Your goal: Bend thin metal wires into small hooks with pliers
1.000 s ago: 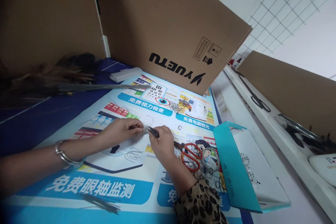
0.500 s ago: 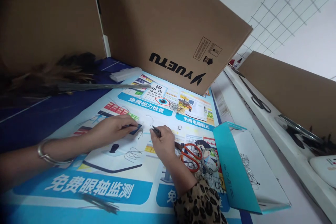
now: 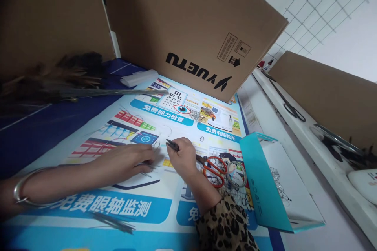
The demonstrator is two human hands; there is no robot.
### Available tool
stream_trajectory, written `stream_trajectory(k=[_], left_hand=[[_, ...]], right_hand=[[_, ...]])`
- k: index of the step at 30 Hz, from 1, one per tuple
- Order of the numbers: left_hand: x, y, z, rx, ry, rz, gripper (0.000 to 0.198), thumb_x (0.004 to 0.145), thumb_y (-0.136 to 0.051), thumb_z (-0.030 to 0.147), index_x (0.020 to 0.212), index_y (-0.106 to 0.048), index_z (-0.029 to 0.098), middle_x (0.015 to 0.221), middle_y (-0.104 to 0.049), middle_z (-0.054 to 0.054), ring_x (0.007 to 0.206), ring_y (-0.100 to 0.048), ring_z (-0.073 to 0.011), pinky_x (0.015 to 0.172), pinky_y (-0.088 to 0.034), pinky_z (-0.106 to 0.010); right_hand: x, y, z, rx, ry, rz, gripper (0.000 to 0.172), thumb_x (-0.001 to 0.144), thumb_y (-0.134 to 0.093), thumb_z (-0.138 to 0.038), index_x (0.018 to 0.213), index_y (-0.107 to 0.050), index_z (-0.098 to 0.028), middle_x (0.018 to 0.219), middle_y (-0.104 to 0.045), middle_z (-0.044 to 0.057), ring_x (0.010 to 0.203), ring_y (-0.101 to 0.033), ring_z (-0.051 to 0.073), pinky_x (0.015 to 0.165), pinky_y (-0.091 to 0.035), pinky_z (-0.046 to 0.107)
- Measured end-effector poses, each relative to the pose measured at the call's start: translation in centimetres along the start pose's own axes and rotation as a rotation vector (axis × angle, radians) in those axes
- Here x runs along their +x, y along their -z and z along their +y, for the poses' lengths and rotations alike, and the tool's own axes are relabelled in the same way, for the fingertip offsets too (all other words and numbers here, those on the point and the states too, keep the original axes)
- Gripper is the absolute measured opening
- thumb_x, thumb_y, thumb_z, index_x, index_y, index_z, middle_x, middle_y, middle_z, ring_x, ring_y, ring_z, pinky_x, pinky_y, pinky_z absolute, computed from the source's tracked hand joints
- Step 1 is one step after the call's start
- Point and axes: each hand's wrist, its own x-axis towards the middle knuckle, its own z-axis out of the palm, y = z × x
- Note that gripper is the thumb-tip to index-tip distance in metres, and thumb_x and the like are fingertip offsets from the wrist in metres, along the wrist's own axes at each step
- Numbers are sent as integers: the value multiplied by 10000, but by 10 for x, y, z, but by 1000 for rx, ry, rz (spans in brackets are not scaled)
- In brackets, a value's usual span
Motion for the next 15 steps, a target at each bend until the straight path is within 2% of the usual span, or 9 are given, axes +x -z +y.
stream_trajectory(k=[9, 15], left_hand=[[1, -4, -2, -8, -35, 4, 221, 917, -545, 217, 940, -763, 241, 1029, -787, -89, 978, -719, -309, 775, -466, -355], [-1, -1, -6, -116, -60, 153, 229, 954, -533, 293, 903, -755, 266, 919, -793, -48, 857, -725, -247, 744, -487, -304]], right_hand=[[-1, 0, -1, -17, 27, -30, 138, 966, -656, -273, 896, -752, -202, 876, -719, 37, 862, -672, 179, 833, -504, 271], [-1, 0, 2, -59, 67, -32, 120, 949, -652, -259, 907, -751, -205, 896, -736, 52, 897, -681, 197, 852, -517, 295]])
